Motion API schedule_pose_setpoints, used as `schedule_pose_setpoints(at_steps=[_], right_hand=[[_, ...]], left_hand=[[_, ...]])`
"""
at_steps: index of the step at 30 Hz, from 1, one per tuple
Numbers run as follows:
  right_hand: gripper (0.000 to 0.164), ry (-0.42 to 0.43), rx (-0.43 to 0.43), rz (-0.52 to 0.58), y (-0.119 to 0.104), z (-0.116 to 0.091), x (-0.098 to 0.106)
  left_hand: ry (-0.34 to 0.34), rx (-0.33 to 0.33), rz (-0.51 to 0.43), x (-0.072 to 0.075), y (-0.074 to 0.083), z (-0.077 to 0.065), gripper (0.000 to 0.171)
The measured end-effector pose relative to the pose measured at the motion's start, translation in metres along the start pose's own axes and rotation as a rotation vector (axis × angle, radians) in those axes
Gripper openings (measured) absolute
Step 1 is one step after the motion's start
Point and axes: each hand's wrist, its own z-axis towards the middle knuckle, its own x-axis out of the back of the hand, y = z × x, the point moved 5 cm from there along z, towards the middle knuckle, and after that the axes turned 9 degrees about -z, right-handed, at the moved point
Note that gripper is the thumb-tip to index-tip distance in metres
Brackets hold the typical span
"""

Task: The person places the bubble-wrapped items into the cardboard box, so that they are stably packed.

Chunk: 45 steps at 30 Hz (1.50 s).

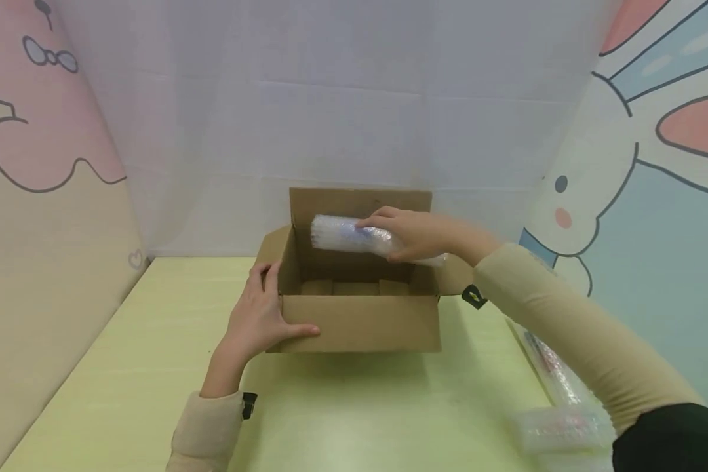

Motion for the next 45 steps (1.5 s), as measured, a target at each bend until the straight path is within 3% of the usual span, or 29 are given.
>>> schedule_pose_setpoints(at_steps=[7,12,21,32,45], right_hand=[[0.070,-0.275,0.067,-0.083,-0.009,0.045,-0.023],[0.073,-0.384,0.048,-0.157,-0.009,0.063,-0.042],[0.076,-0.455,0.060,-0.199,-0.015,0.076,-0.069],[0.080,-0.462,0.055,-0.242,-0.017,0.085,-0.100],[0.082,-0.429,0.101,-0.247,-0.016,0.088,-0.121]], left_hand=[[-0.006,-0.008,-0.007,0.001,-0.003,-0.003,0.139],[0.002,-0.020,0.001,0.001,-0.003,-0.006,0.139],[0.025,-0.026,-0.003,0.003,-0.001,-0.012,0.138],[0.023,-0.032,-0.020,0.002,0.002,-0.019,0.137],[0.019,-0.019,-0.020,0.001,0.003,-0.018,0.137]])
